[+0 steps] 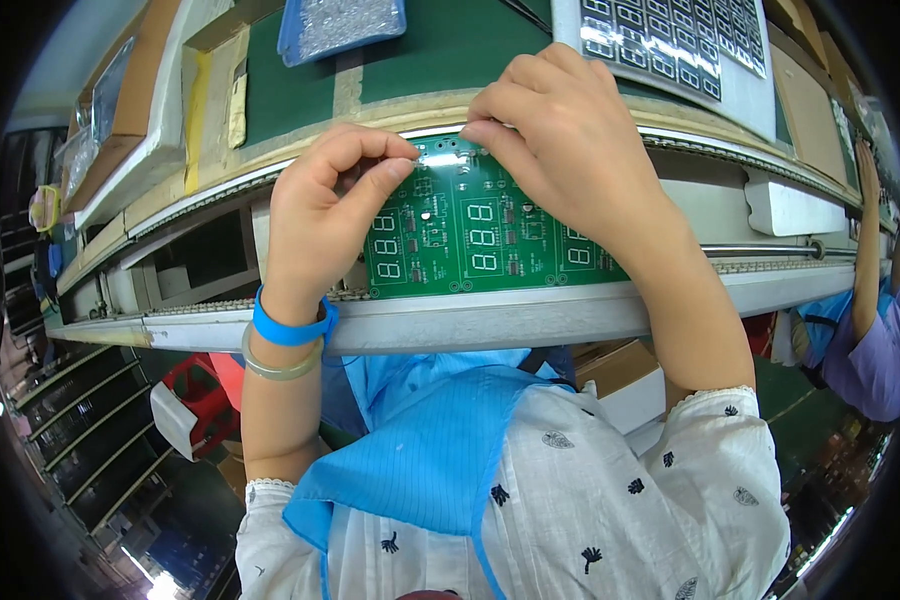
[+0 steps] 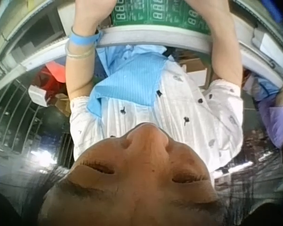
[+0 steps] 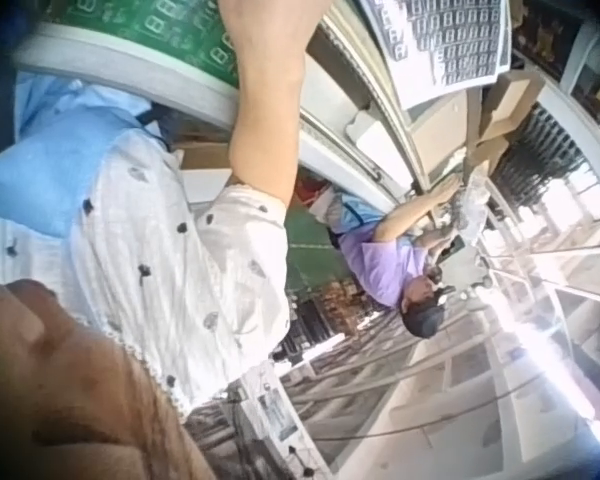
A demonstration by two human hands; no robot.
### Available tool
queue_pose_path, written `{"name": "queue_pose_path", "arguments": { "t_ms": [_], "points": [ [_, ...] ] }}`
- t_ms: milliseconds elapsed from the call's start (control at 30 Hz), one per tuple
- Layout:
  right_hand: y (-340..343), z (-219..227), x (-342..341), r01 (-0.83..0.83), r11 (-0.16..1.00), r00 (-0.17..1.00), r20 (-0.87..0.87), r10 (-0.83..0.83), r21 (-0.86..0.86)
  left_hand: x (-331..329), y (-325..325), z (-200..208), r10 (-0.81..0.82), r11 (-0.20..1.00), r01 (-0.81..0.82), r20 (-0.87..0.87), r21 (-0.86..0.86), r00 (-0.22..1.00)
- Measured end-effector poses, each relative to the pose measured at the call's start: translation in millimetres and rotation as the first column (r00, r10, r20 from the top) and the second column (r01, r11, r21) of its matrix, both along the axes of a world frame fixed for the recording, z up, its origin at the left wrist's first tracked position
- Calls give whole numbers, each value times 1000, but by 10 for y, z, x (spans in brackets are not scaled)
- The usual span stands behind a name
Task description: The person assembles electronics components and seven-segment displays onto a printed circuit board by hand, taking the components from a shipping box and placing them on the board.
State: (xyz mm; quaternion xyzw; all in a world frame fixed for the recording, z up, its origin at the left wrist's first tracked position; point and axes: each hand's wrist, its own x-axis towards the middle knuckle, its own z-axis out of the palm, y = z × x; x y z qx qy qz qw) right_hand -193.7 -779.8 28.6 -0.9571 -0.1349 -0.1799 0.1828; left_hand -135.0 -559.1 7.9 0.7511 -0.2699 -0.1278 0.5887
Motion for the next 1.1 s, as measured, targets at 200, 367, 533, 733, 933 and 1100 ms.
{"name": "queue_pose_path", "arguments": {
  "t_ms": [200,367,533,733,933,1100],
  "points": [
    [-70,-21,-3,10,999,999,30,-11,36,-44,-125,40,-116,977,46,335,210,935],
    [-93,-42,-13,21,998,999,45,-24,56,-72,-214,0,-155,965,31,475,259,866],
    [-106,-52,-29,6,997,998,58,-10,73,-75,-259,-61,-224,946,2,648,325,728],
    [-117,-51,-39,13,998,999,46,-16,65,-60,-262,-81,-297,924,6,710,382,639],
    [-124,-45,-40,22,998,999,42,-25,60,-65,-262,-35,-344,900,17,683,436,644],
    [-127,-45,-40,25,998,999,43,-27,58,-56,-282,-39,-416,870,-27,763,492,494]
  ]
}}
